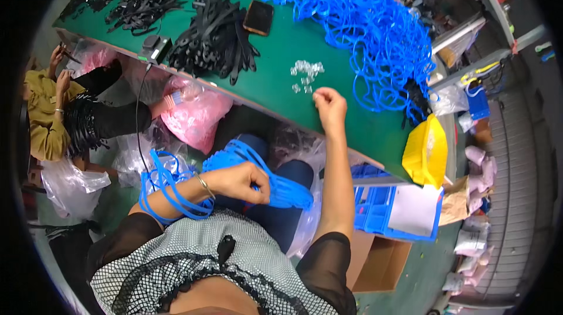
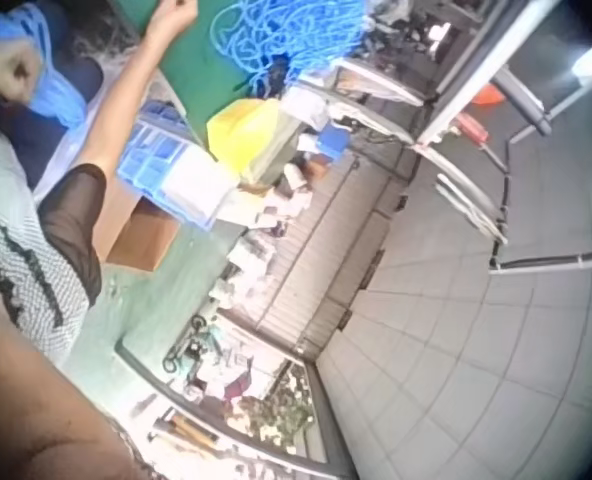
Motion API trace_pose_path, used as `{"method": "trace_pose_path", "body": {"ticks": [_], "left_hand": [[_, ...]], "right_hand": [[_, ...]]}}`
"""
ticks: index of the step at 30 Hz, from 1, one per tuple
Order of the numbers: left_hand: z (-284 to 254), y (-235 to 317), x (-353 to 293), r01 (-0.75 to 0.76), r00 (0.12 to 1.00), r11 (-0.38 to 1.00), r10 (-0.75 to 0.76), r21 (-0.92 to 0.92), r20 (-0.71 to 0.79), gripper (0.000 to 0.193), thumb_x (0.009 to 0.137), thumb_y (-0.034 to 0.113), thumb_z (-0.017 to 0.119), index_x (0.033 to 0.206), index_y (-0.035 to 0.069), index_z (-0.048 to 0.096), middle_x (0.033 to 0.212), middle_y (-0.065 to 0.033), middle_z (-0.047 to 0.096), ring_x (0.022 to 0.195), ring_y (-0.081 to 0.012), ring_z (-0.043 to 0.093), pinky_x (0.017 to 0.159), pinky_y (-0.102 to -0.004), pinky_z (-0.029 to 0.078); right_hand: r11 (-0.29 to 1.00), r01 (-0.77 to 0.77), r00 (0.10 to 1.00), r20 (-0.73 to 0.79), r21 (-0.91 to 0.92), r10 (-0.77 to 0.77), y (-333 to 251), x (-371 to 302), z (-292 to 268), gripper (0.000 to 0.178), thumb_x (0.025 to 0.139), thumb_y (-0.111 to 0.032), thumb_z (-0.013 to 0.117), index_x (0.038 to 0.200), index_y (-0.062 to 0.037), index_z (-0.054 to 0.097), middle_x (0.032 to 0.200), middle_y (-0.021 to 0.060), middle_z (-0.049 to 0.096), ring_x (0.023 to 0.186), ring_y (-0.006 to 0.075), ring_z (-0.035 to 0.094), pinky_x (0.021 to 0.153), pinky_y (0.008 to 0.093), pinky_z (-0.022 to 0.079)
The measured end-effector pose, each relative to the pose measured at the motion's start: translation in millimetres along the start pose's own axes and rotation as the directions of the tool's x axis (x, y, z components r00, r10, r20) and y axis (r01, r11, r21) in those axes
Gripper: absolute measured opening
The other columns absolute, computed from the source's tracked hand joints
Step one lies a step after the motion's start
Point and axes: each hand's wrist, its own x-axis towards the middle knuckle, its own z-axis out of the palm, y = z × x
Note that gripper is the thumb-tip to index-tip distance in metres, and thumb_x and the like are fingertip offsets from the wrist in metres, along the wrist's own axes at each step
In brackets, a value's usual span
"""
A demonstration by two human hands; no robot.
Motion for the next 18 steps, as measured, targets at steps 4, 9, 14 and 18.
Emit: {"method": "trace_pose_path", "body": {"ticks": [4, 9, 14, 18], "left_hand": [[-3, -9, -11, -0.004, 0.999, 1.000, 0.003, -0.030, -0.047, 0.011, 0.074, 0.010, 0.067, 0.076, 0.000, 0.067, 0.073, -0.0058, 0.062, 0.073, -0.0128, 0.059, 0.066, -0.0261, 0.046], [-9, -4, -2, 0.003, 0.994, 1.000, -0.006, -0.026, -0.108, 0.011, 0.074, 0.011, 0.068, 0.074, 0.000, 0.067, 0.071, -0.0041, 0.061, 0.071, -0.0119, 0.057, 0.064, -0.0258, 0.044], [-17, 1, -4, 0.023, 0.982, 1.000, -0.025, -0.010, -0.185, 0.010, 0.073, 0.010, 0.068, 0.073, 0.000, 0.067, 0.069, -0.0031, 0.059, 0.071, -0.0111, 0.055, 0.065, -0.0261, 0.043], [-16, 7, -5, 0.070, 0.982, 0.997, -0.061, 0.044, -0.180, 0.019, 0.073, 0.015, 0.068, 0.076, -0.003, 0.066, 0.073, -0.0085, 0.062, 0.070, -0.0144, 0.059, 0.065, -0.0274, 0.046]], "right_hand": [[0.859, -0.174, 0.985, 0.082, 0.482, 0.153, -35, -45, 3, 0.018, 0.084, -0.005, 0.062, 0.101, 0.0003, 0.063, 0.083, 0.0042, 0.063, 0.067, 0.0093, 0.059, 0.059, 0.0199, 0.049], [0.725, -0.269, 0.963, 0.194, 0.635, 0.188, -61, -95, -3, 0.019, 0.085, -0.003, 0.061, 0.104, 0.0004, 0.061, 0.086, 0.0043, 0.061, 0.071, 0.0100, 0.060, 0.063, 0.0204, 0.049], [0.712, -0.276, 0.940, 0.335, 0.646, 0.061, -82, -160, 4, 0.017, 0.083, -0.001, 0.061, 0.100, -0.0019, 0.057, 0.088, 0.0034, 0.059, 0.077, 0.0097, 0.057, 0.071, 0.0219, 0.048], [0.855, -0.257, 0.921, 0.383, 0.450, 0.075, -101, -195, 11, 0.014, 0.082, -0.001, 0.061, 0.096, 0.0008, 0.060, 0.090, 0.0037, 0.060, 0.084, 0.0117, 0.058, 0.079, 0.0244, 0.045]]}}
